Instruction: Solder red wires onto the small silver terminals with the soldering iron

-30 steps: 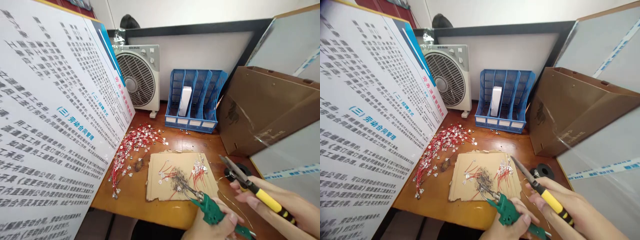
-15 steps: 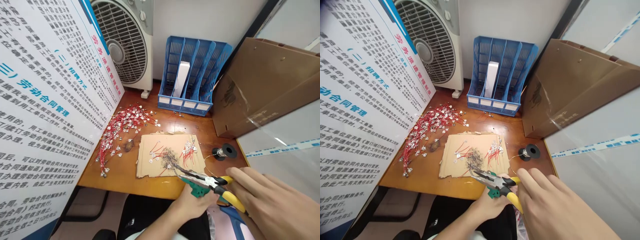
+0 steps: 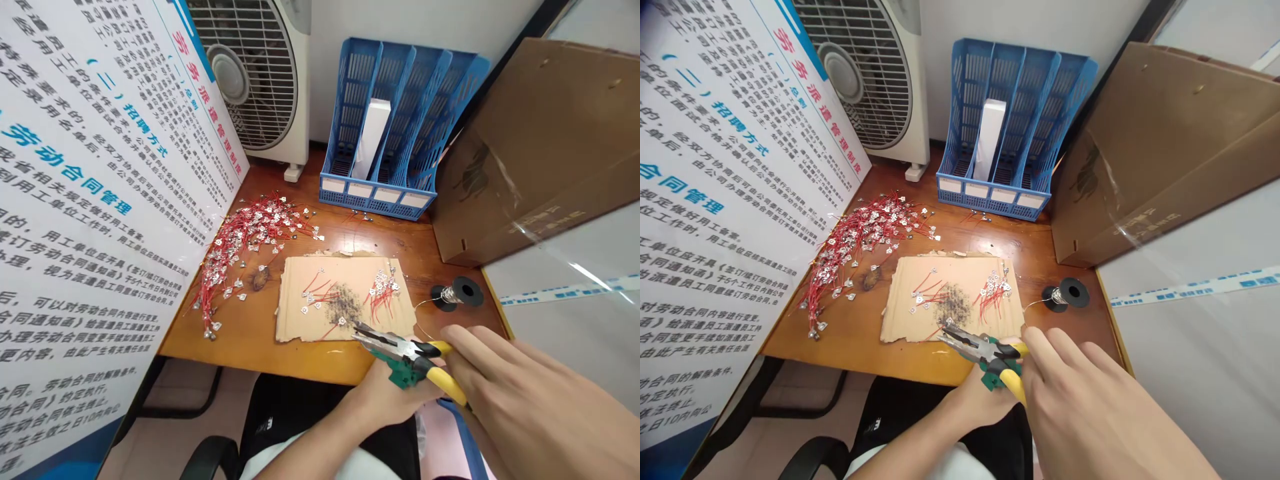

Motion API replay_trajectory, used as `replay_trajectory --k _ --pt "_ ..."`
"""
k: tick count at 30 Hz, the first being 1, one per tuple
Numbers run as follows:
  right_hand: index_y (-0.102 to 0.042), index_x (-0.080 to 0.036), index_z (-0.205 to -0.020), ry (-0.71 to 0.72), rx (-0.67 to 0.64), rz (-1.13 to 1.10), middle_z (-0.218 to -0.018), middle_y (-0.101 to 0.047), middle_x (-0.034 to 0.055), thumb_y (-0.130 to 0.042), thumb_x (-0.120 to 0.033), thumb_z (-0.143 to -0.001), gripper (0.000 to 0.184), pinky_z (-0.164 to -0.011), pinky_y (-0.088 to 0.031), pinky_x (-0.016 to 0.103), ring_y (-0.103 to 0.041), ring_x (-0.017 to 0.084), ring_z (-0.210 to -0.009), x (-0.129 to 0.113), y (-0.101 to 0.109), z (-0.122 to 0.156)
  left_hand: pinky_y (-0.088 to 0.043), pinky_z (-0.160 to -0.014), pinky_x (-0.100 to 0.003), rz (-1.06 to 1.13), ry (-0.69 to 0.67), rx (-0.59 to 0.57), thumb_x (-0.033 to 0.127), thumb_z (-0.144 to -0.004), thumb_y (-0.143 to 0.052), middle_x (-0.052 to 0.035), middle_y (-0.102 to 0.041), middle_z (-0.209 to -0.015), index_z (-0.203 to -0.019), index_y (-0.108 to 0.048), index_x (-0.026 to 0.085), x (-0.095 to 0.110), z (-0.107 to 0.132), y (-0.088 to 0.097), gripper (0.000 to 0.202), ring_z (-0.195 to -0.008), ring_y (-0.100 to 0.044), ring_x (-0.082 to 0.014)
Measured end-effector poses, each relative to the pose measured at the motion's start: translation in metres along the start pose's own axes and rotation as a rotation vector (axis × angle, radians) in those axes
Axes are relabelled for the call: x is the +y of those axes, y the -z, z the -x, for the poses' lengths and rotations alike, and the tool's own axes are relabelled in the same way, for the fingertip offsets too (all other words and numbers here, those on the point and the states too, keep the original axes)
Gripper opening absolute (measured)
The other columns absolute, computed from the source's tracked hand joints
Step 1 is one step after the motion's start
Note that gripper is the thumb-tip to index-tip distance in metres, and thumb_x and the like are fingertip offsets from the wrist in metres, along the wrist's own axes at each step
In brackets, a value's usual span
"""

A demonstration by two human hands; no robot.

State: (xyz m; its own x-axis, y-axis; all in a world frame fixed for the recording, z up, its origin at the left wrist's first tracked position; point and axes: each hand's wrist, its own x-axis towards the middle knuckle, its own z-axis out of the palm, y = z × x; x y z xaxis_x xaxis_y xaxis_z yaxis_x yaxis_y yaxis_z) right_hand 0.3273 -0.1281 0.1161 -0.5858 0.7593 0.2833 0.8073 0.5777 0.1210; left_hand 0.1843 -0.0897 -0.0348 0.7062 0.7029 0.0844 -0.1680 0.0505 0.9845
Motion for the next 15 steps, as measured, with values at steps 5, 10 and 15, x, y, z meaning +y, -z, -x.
replay_trajectory --k 5,10,15 --pt "-0.075 -0.022 -0.086 0.047 -0.063 0.079 -0.09 -0.067 0.0094 -0.05 -0.006 -0.082 0.031 -0.074 -0.043 0.047 -0.06 0.029 -0.08 -0.0039 0.0008 0.002 -0.056 -0.103 -0.035 -0.125 0.059 -0.05 0.038 -0.105 -0.074 -0.0041 -0.074 -0.098 -0.088 -0.068 0.019 -0.0042 0.0001 0.0013 0.027 -0.1 -0.068 -0.0193" --pt "-0.074 -0.023 -0.09 0.042 -0.085 0.037 -0.092 -0.069 0.0088 -0.052 -0.005 -0.075 0.032 -0.074 -0.045 0.044 -0.063 0.027 -0.08 -0.0025 0.0046 0.003 -0.057 -0.095 -0.031 -0.124 0.054 -0.042 0.037 -0.103 -0.077 -0.0026 -0.073 -0.092 -0.087 -0.069 0.019 -0.0057 0.0005 0.0023 0.025 -0.097 -0.067 -0.0186" --pt "-0.066 -0.023 -0.089 0.068 -0.164 0.005 -0.086 -0.064 0.0075 -0.056 -0.006 -0.083 0.021 -0.073 -0.048 0.04 -0.062 0.027 -0.078 0.0012 0.0089 0.0013 -0.056 -0.09 -0.03 -0.069 0.077 -0.042 0.038 -0.102 -0.078 -0.0017 -0.069 -0.09 -0.09 -0.071 0.019 -0.003 0.0001 0.0023 0.023 -0.094 -0.065 -0.0176"
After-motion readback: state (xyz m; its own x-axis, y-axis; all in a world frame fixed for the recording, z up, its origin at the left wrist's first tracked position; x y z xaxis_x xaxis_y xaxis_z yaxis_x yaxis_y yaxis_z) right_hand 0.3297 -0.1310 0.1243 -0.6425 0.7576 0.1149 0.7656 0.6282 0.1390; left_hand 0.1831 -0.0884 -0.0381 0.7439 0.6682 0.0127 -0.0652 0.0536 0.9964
